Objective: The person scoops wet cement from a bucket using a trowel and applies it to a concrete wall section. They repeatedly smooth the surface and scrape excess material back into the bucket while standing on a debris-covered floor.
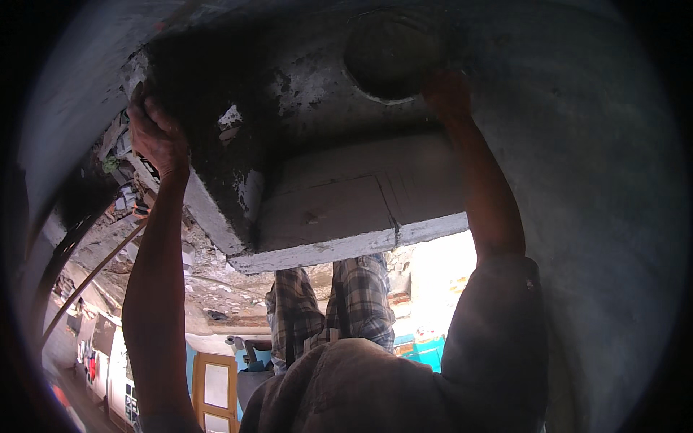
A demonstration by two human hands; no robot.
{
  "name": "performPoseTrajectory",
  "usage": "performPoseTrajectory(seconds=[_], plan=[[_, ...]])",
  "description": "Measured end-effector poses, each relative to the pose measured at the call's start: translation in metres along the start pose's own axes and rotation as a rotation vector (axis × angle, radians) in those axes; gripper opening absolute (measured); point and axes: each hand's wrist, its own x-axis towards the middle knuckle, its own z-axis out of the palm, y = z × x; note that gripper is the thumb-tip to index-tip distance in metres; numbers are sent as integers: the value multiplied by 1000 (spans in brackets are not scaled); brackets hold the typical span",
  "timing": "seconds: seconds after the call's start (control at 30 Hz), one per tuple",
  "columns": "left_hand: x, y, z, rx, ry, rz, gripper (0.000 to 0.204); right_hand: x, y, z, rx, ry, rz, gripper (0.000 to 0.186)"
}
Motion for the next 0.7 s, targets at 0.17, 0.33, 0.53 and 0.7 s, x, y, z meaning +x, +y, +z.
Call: performPoseTrajectory(seconds=[0.17, 0.33, 0.53, 0.7], plan=[[1, 3, 3, 31, 17, -9, 31, 44, -25, 22, 118, -203, 7, 49], [0, 3, 2, 98, 15, 28, 32, 34, -39, 54, 466, -346, -56, 50], [-2, 4, 3, 79, 28, 14, 35, -18, 14, 91, 989, -110, -58, 41], [-4, 6, 1, 138, 26, -11, 39, -49, -15, 83, 1327, -193, 94, 40]])
